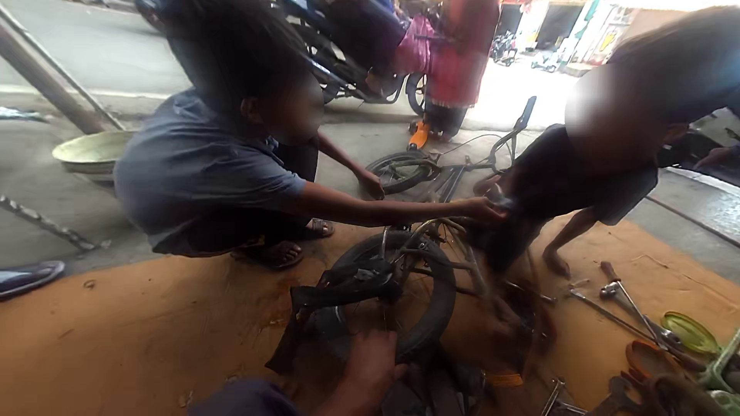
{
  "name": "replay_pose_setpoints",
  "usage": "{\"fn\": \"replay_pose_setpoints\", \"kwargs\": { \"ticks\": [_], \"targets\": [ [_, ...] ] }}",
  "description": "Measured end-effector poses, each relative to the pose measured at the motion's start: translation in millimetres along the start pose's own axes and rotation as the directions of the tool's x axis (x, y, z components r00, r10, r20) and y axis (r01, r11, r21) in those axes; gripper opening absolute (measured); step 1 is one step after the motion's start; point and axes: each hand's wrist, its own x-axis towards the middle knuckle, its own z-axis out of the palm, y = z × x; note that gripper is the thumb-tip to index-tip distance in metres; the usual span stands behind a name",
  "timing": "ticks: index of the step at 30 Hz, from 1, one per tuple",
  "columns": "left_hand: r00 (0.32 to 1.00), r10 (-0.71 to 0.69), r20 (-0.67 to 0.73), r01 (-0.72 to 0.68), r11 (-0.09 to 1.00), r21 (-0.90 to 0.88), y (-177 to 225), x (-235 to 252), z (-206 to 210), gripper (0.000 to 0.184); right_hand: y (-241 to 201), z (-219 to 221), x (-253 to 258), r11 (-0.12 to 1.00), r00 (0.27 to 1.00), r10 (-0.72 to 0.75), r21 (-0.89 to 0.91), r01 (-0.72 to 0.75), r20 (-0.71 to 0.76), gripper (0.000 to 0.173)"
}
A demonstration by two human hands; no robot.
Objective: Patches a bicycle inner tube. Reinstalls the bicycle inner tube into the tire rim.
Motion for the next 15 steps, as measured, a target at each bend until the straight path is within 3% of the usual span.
{"fn": "replay_pose_setpoints", "kwargs": {
  "ticks": [3, 5, 7, 9, 11, 13, 15],
  "targets": [
    [0.997, 0.076, 0.009, -0.075, 0.995, -0.07, -5, 7, 1, 0.08, 28, -2, 7, 0.997, 0.998, -0.068, 0.025, 0.068, 0.015, 0.027],
    [0.992, 0.115, -0.059, -0.125, 0.969, -0.212, -16, 18, 6, 0.078, 40, -5, 14, 0.996, 0.995, -0.086, 0.037, 0.084, 0.054, 0.027],
    [0.987, 0.026, -0.161, -0.097, 0.887, -0.451, -31, 37, 10, 0.068, 43, -5, 17, 0.996, 0.994, -0.074, 0.048, 0.07, 0.08, 0.028],
    [0.97, -0.16, -0.185, 0.032, 0.833, -0.552, -51, 58, 9, 0.066, 46, -2, 19, 0.996, 0.994, -0.08, 0.052, 0.076, 0.08, 0.029],
    [0.952, -0.286, -0.112, 0.19, 0.835, -0.516, -71, 73, 12, 0.078, 46, -2, 19, 0.997, 0.993, -0.067, 0.048, 0.063, 0.093, 0.03],
    [0.968, -0.249, 0.016, 0.233, 0.877, -0.42, -85, 83, 23, 0.081, 46, -3, 19, 0.997, 0.993, -0.069, 0.036, 0.065, 0.1, 0.031],
    [0.977, -0.205, 0.053, 0.211, 0.912, -0.351, -85, 84, 28, 0.078, 44, -3, 20, 0.997, 0.993, -0.07, 0.032, 0.067, 0.099, 0.03]
  ]
}}
